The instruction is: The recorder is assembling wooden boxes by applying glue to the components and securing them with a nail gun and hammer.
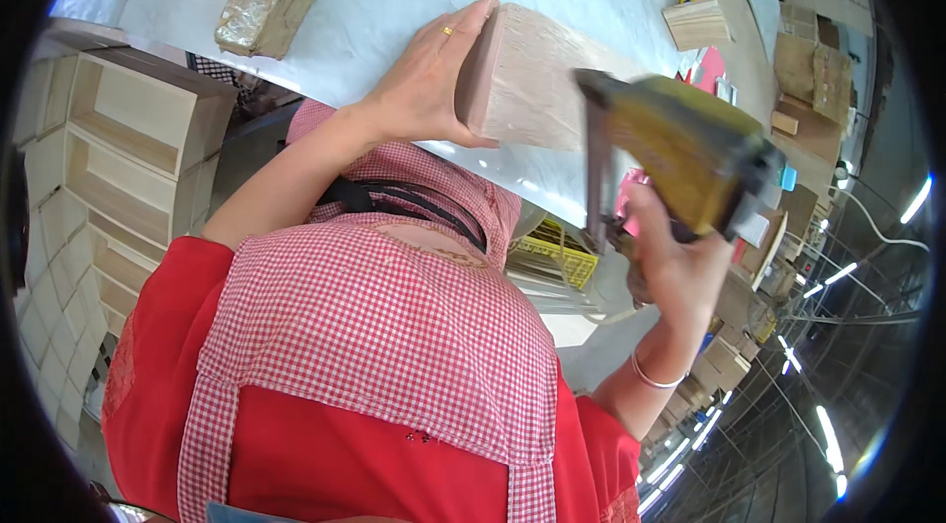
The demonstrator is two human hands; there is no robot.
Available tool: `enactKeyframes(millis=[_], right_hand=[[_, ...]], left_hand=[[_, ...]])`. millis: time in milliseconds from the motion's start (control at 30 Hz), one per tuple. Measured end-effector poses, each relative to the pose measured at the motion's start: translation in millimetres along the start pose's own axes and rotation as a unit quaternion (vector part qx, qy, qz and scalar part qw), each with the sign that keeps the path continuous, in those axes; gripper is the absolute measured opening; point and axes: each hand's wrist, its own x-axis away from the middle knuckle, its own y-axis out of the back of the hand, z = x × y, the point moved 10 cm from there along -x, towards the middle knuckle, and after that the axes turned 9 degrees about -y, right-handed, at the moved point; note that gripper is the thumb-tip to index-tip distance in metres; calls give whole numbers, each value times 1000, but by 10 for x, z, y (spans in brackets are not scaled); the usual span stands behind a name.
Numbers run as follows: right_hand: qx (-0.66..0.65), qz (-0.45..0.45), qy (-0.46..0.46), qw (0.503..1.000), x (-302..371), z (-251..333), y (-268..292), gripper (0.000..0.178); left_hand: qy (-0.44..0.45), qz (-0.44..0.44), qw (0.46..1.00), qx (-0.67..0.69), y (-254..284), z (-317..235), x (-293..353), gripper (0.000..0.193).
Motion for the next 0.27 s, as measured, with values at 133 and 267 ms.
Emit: enactKeyframes(millis=[133, 267], right_hand=[[-34, -94, 29, 995, -221, -620, 807, 22], [-59, -214, 51, 974, -447, -1616, 1359, 32]], left_hand=[[36, 11, 999, 32, 56, -23, -29, 134], [301, -46, 908, 288, 166, 169, 125, 133]])
